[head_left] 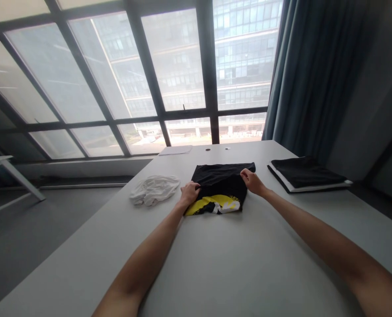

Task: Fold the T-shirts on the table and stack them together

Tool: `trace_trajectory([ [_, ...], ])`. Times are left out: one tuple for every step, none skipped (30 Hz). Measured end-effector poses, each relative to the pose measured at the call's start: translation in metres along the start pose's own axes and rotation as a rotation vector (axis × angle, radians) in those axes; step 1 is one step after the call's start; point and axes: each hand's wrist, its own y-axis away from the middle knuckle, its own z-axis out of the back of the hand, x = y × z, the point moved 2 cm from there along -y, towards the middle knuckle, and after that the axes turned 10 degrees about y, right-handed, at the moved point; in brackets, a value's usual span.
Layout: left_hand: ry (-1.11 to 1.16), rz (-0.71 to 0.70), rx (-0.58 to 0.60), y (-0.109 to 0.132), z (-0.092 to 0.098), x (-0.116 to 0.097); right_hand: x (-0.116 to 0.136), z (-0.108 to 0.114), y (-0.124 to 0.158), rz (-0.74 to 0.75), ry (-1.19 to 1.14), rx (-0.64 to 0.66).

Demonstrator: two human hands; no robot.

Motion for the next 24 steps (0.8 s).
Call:
trace_trajectory([
  [0.019, -0.017, -0.016, 0.000, 0.006, -0.001, 0.001, 0.007, 0.001, 0.036, -0.038, -0.012],
  [0.051, -0.051, -0.039, 0.001, 0.015, -0.003, 0.004, 0.016, 0.002, 0.081, -0.061, -0.028],
  [0.098, -0.106, -0.065, 0.002, 0.025, -0.006, 0.007, 0.025, 0.004, 0.127, -0.074, -0.050],
  [0.155, -0.178, -0.086, 0.005, 0.036, -0.009, 0.011, 0.036, 0.007, 0.172, -0.081, -0.074],
  [0.211, -0.261, -0.096, 0.010, 0.048, -0.012, 0.015, 0.047, 0.012, 0.212, -0.083, -0.096],
  [0.254, -0.342, -0.089, 0.016, 0.060, -0.015, 0.021, 0.058, 0.017, 0.250, -0.082, -0.113],
  [0.276, -0.411, -0.066, 0.025, 0.072, -0.017, 0.027, 0.070, 0.024, 0.290, -0.079, -0.124],
  [0.266, -0.457, -0.027, 0.035, 0.083, -0.020, 0.034, 0.081, 0.033, 0.333, -0.075, -0.126],
  [0.238, -0.490, 0.015, 0.047, 0.093, -0.021, 0.042, 0.092, 0.043, 0.380, -0.073, -0.120],
  [0.207, -0.519, 0.059, 0.061, 0.101, -0.023, 0.050, 0.101, 0.055, 0.432, -0.072, -0.107],
  [0.174, -0.547, 0.096, 0.075, 0.109, -0.024, 0.057, 0.109, 0.069, 0.484, -0.067, -0.078],
  [0.140, -0.572, 0.134, 0.091, 0.114, -0.024, 0.064, 0.115, 0.084, 0.534, -0.055, -0.033],
  [0.109, -0.585, 0.168, 0.107, 0.119, -0.024, 0.071, 0.119, 0.100, 0.581, -0.032, 0.011],
  [0.086, -0.585, 0.195, 0.122, 0.122, -0.024, 0.076, 0.121, 0.117, 0.627, 0.001, 0.069],
  [0.073, -0.579, 0.222, 0.137, 0.123, -0.024, 0.081, 0.120, 0.134, 0.662, 0.040, 0.129],
  [0.068, -0.569, 0.252, 0.150, 0.124, -0.023, 0.085, 0.118, 0.150, 0.675, 0.077, 0.178],
  [0.066, -0.558, 0.286, 0.162, 0.124, -0.023, 0.089, 0.114, 0.166, 0.687, 0.104, 0.229],
  [0.067, -0.548, 0.329, 0.173, 0.124, -0.024, 0.093, 0.110, 0.180, 0.696, 0.123, 0.274],
  [0.069, -0.537, 0.379, 0.183, 0.123, -0.025, 0.097, 0.106, 0.192, 0.699, 0.127, 0.315],
  [0.072, -0.526, 0.435, 0.191, 0.123, -0.026, 0.100, 0.102, 0.202, 0.702, 0.115, 0.354],
  [0.078, -0.513, 0.500, 0.198, 0.123, -0.028, 0.104, 0.099, 0.210, 0.699, 0.085, 0.389],
  [0.088, -0.498, 0.576, 0.203, 0.123, -0.031, 0.107, 0.098, 0.214, 0.690, 0.040, 0.422],
  [0.102, -0.482, 0.656, 0.206, 0.123, -0.033, 0.109, 0.096, 0.216, 0.671, -0.013, 0.446],
  [0.116, -0.467, 0.722, 0.208, 0.124, -0.036, 0.109, 0.096, 0.215, 0.636, -0.063, 0.449],
])
